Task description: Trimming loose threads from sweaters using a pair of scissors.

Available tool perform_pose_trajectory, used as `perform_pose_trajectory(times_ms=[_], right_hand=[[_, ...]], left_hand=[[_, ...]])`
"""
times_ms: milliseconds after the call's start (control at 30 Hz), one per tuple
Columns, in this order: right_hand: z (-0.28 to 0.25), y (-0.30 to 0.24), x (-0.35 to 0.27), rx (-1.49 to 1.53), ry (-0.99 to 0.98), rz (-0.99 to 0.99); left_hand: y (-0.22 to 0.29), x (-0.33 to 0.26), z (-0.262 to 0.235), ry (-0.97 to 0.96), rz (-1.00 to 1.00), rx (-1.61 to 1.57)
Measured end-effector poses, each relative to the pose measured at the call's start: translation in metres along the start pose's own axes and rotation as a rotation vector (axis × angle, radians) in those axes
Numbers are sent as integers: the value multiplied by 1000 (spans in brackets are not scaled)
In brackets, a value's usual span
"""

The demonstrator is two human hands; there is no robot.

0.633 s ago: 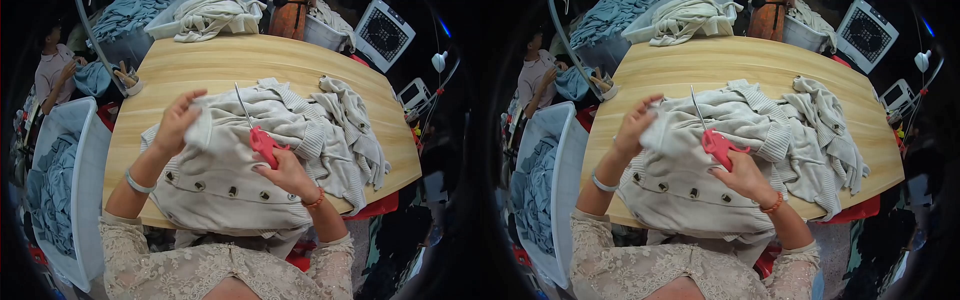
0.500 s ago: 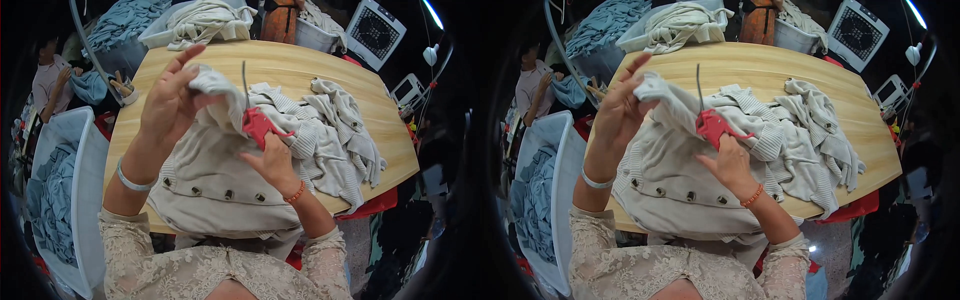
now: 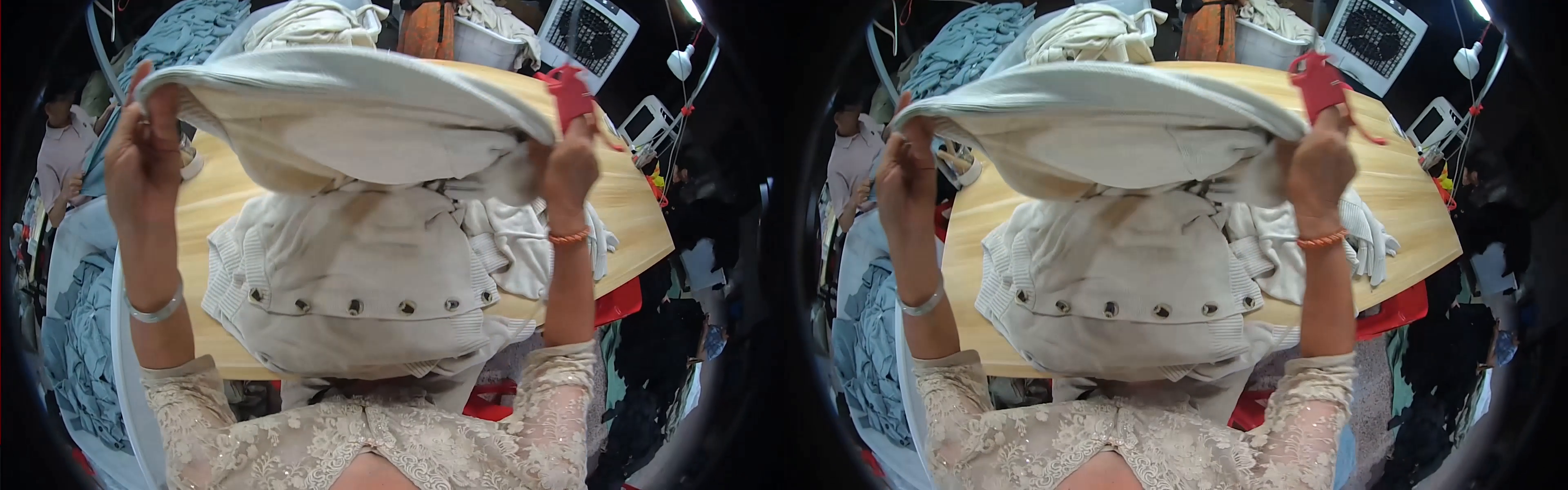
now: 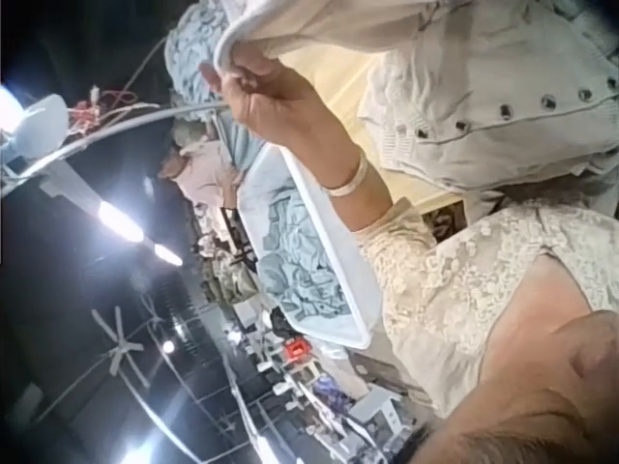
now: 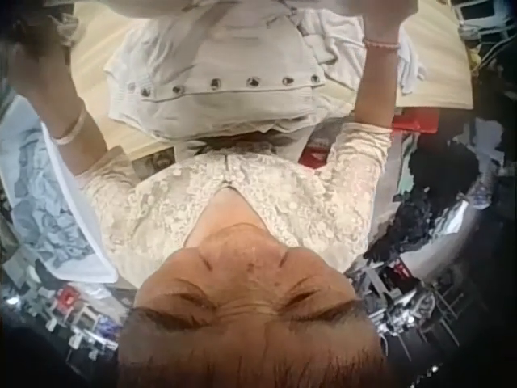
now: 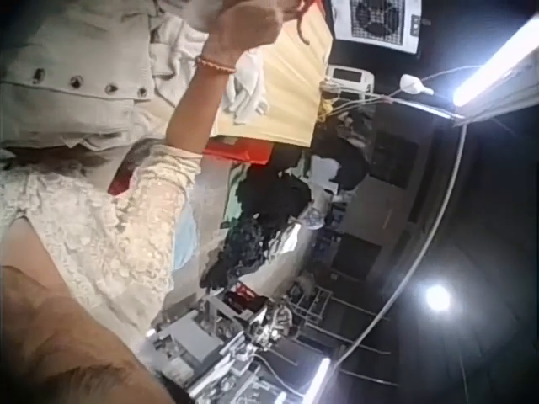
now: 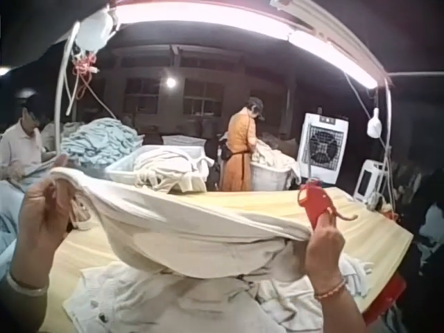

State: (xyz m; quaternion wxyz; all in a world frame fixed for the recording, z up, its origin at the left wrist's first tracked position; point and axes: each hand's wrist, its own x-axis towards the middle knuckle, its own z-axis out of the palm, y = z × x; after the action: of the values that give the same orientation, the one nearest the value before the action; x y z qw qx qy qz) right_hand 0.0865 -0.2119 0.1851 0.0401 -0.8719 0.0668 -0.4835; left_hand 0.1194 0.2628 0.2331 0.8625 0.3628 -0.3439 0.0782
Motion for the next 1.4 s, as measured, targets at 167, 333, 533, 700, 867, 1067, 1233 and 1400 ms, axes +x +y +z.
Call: perform_pose_trajectory(times_ms=[167, 333, 533, 700, 867, 1067, 1233, 1400], right_hand=[[-105, -1, -9, -74, -94, -158], [-193, -16, -32, 757, -723, 16], [-43, 28, -105, 403, -902, 76], [-43, 33, -170, 624, -900, 262], [-54, 13, -202, 423, -878, 99], [-39, 17, -215, 455, -853, 21], [-66, 53, -191, 869, -968, 311], [-79, 24, -141, 1043, -1065, 459]], left_hand=[[94, -54, -32, -50, -150, -287], [107, -137, -86, 524, -58, 205], [-30, -194, -106, 658, -411, 488], [-63, -195, -52, 114, -655, 1085], [-81, -172, -68, -392, -483, 1528], [-91, -157, -78, -144, -700, 1353], [-1, -160, -80, -28, -838, 1048], [49, -173, -91, 170, -711, 935]])
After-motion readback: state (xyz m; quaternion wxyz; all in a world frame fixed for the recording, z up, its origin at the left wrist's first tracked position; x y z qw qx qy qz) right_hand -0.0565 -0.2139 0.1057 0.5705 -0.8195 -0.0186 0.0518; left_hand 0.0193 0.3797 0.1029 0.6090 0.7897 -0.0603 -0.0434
